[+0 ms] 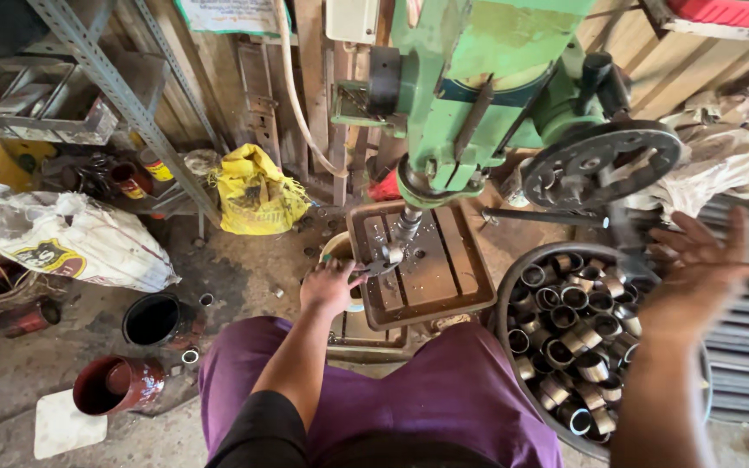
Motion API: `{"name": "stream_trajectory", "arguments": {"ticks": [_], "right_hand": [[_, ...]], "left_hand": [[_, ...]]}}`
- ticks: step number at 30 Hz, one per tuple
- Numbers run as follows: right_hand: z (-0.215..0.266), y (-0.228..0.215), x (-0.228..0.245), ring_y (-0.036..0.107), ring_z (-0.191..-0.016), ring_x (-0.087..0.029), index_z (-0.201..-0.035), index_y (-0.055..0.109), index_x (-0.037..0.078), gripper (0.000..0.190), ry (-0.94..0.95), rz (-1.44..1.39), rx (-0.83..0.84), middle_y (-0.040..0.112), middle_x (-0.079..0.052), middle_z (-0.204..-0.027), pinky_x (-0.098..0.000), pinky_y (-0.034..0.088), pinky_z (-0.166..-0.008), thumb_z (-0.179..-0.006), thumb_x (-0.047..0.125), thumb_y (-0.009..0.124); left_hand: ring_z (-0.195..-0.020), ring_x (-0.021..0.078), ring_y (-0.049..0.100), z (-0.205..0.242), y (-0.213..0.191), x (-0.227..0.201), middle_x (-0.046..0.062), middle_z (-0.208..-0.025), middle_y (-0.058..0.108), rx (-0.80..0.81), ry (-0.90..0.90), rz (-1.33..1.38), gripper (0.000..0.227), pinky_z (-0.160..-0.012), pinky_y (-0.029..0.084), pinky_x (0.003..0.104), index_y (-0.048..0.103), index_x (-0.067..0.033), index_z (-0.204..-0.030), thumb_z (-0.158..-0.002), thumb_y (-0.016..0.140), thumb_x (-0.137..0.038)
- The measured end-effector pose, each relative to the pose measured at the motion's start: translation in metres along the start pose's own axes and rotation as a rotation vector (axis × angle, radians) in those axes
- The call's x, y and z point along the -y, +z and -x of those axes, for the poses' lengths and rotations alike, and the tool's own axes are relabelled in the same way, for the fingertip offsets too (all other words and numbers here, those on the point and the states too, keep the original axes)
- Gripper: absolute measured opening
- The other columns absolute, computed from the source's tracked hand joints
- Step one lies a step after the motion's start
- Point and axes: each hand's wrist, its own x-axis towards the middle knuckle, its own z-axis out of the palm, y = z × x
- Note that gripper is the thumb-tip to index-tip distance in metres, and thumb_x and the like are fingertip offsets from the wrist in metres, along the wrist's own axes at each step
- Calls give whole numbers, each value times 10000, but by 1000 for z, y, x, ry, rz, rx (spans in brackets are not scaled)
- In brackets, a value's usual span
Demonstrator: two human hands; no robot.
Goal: The person operates a drill press to drill holes into small metal cylindrical parts. They pick up a part from a large metal basin, position it under the drill bit, lower the drill to process the part, and then place the finished piece back into the basin.
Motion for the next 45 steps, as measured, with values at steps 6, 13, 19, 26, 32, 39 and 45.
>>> {"name": "stream_trajectory", "arguments": {"ticks": [6,13,19,26,32,39,45], "right_hand": [[14,22,6,603,-1172,-217,-1633,113,66,813,-459,346,-104,434,-210,-1561,-327,507,-1008,-1162,510,604],[30,7,6,630,-989,-159,-1651,58,48,822,-284,293,-4,695,-85,-1218,-274,528,-991,-1136,320,637],[69,-50,-76,718,-1016,-322,-1178,744,103,359,230,1067,228,750,-169,-1133,-415,564,-880,-879,301,761],[107,-96,-152,701,-1113,-332,-1253,756,308,393,828,1311,590,735,-106,-1250,-473,556,-943,-875,403,709],[104,-104,-165,710,-1040,-382,-1106,816,95,418,671,1223,441,762,-207,-1106,-470,538,-939,-872,439,772],[109,-87,-138,707,-820,-239,-1097,784,16,312,666,806,213,776,-215,-965,-342,536,-781,-891,249,806],[115,-69,-134,692,-972,-226,-1158,672,40,238,757,12,56,697,-116,-1090,-409,573,-870,-941,94,753]], "left_hand": [[-1024,274,681,-12,37,12,92,-1372,604,164,-95,97,448,-694,576,432,496,-340,-1453,-1054,370,-501],[-935,239,723,14,-42,1,116,-1212,655,297,-231,69,501,-713,604,377,463,-303,-1480,-984,524,-344],[-1089,284,683,35,-74,25,82,-1233,672,214,-395,137,426,-858,583,436,588,-279,-1358,-933,601,-301],[-1478,364,352,51,-51,64,70,-1614,392,457,-635,-139,608,-1160,173,694,500,-306,-1492,-1009,351,-644],[-1547,450,137,58,-24,85,122,-1685,236,507,-733,-239,611,-1107,-30,801,385,-227,-1579,-1061,284,-535],[-1540,461,110,53,-9,94,135,-1697,154,562,-834,-229,612,-1089,-32,832,337,-223,-1595,-1046,339,-495],[-1527,457,193,52,-19,101,174,-1653,283,336,-960,-37,671,-1122,19,780,412,-218,-1567,-1013,407,-597]]}}
